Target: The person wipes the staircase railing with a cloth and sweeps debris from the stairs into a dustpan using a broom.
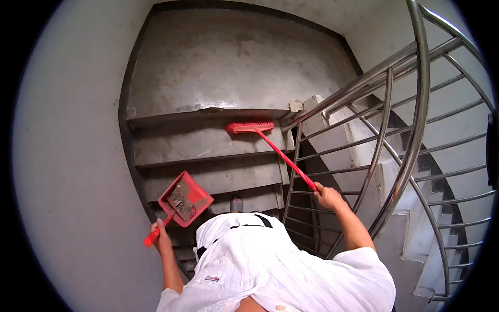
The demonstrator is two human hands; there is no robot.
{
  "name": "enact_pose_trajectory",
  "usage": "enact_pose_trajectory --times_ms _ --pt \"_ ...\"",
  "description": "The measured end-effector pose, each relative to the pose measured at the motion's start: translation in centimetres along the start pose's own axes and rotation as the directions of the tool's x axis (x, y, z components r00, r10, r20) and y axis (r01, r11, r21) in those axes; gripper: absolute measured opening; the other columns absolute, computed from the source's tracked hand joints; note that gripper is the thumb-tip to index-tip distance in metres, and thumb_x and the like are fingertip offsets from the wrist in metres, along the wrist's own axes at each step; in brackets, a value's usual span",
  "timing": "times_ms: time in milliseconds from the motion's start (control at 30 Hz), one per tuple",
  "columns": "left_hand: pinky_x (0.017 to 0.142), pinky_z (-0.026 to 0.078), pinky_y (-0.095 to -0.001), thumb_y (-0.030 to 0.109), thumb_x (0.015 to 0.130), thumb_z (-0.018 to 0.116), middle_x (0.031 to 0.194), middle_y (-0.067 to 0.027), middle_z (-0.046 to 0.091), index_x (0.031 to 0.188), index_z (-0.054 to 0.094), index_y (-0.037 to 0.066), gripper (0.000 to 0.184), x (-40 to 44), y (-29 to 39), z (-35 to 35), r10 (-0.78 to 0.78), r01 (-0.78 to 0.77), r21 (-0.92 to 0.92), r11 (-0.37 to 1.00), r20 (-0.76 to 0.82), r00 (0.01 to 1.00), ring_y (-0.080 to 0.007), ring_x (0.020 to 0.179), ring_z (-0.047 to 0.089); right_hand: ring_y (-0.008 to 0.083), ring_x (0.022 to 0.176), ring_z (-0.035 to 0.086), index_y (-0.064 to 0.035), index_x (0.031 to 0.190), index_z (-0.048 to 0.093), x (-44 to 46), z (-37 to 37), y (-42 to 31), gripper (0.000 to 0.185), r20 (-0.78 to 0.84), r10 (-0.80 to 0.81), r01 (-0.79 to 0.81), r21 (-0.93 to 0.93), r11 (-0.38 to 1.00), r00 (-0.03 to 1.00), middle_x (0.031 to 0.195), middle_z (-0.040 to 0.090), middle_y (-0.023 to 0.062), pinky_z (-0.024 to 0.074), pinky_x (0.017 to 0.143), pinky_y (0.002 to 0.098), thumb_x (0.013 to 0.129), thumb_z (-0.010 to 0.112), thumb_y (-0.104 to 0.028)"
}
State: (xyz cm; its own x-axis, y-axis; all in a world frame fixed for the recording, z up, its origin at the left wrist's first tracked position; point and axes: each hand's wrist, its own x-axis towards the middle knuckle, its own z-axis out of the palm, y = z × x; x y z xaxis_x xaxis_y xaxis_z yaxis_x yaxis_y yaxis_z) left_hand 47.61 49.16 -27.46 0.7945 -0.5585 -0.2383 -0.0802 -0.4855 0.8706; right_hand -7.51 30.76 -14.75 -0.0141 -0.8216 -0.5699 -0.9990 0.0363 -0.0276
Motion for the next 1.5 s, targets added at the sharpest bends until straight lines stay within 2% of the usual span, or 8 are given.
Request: enact_pose_trajectory --times_ms 233,633,667,733,1067,1167,1400,1500 --pt "0.074 0.042 -0.0298 0.030 0.094 0.063 0.079 -0.0016 0.056 0.083 0.059 0.001 0.031 0.9 -1.6 -0.1 0.015 -0.015 -0.101 0.995 -0.004 1.000 -0.0123 0.077 0.048 0.0424 0.097 0.062 -0.0191 0.139 0.044 -8.2 0.1 -0.5 0.050 0.169 0.056 -0.064 0.041 0.997 0.984 0.101 0.065 0.0251 0.0497 0.085 0.0490 0.091 0.054 -0.032" --pt "0.074 0.043 -0.0310 0.030 0.094 0.062 0.080 -0.0038 0.058 0.083 0.059 0.000 0.032 1.5 -2.6 -0.9 -0.002 0.002 0.029 1.000 0.006 1.000 -0.0136 0.078 0.050 0.0442 0.091 0.063 -0.0145 0.138 0.045 -1.6 9.1 -2.2 0.050 -0.075 0.077 -0.063 0.172 0.983 0.994 0.095 0.065 0.0265 0.0503 0.080 0.0510 0.090 0.055 -0.026" --pt "0.075 0.043 -0.0309 0.030 0.094 0.062 0.081 -0.0038 0.058 0.084 0.059 0.001 0.032 1.6 -3.1 -0.9 0.020 -0.021 0.022 1.000 0.009 1.000 -0.0132 0.078 0.050 0.0440 0.099 0.061 -0.0051 0.136 0.045 -3.1 9.1 -3.7 0.051 -0.034 0.097 -0.085 0.248 0.965 0.995 0.100 0.062 0.0304 0.0494 0.084 0.0480 0.089 0.056 -0.021" --pt "0.075 0.043 -0.0306 0.030 0.094 0.062 0.081 -0.0039 0.058 0.084 0.059 0.001 0.031 1.5 -3.0 -1.4 0.022 -0.022 0.024 0.999 0.011 1.000 -0.0131 0.078 0.050 0.0451 0.095 0.061 -0.0038 0.138 0.041 -6.0 9.3 -6.0 0.054 0.051 0.107 -0.117 0.243 0.963 0.993 0.096 0.062 0.0319 0.0498 0.081 0.0498 0.089 0.056 -0.020" --pt "0.078 0.044 -0.0314 0.028 0.095 0.061 0.083 -0.0049 0.061 0.084 0.060 0.000 0.030 2.4 -3.7 -2.0 0.040 -0.040 -0.030 0.999 0.009 0.999 -0.0146 0.080 0.053 0.0486 0.076 0.063 -0.0076 0.143 0.034 -17.0 5.1 -9.8 0.058 0.271 0.063 -0.130 0.237 0.963 0.960 0.081 0.063 0.0322 0.0513 0.072 0.0512 0.090 0.053 -0.023" --pt "0.078 0.044 -0.0311 0.028 0.095 0.061 0.083 -0.0051 0.060 0.084 0.059 0.000 0.031 2.7 -4.5 -2.8 -0.007 0.007 -0.037 0.999 0.002 1.000 -0.0147 0.080 0.053 0.0470 0.074 0.064 -0.0083 0.143 0.034 -16.2 3.2 -11.3 0.059 0.328 0.043 -0.100 0.160 0.982 0.944 0.079 0.064 0.0307 0.0522 0.070 0.0509 0.090 0.054 -0.023" --pt "0.077 0.044 -0.0308 0.030 0.095 0.061 0.083 -0.0052 0.060 0.083 0.059 0.000 0.032 1.8 -7.0 -3.9 -0.029 0.015 -0.133 0.991 -0.100 0.995 -0.0138 0.079 0.051 0.0440 0.066 0.064 -0.0105 0.143 0.035 -5.8 6.1 -14.6 0.062 0.092 -0.191 0.198 -0.073 0.978 0.977 0.072 0.064 0.0262 0.0510 0.061 0.0526 0.087 0.057 -0.019" --pt "0.077 0.044 -0.0304 0.031 0.096 0.060 0.083 -0.0052 0.061 0.082 0.059 0.000 0.034 0.9 -5.8 -5.1 -0.011 0.015 0.054 0.998 -0.072 0.997 -0.0135 0.080 0.052 0.0453 0.066 0.063 -0.0115 0.143 0.034 -4.2 7.8 -14.7 0.063 0.115 -0.221 0.230 -0.075 0.970 0.968 0.073 0.063 0.0271 0.0502 0.062 0.0540 0.086 0.058 -0.019"
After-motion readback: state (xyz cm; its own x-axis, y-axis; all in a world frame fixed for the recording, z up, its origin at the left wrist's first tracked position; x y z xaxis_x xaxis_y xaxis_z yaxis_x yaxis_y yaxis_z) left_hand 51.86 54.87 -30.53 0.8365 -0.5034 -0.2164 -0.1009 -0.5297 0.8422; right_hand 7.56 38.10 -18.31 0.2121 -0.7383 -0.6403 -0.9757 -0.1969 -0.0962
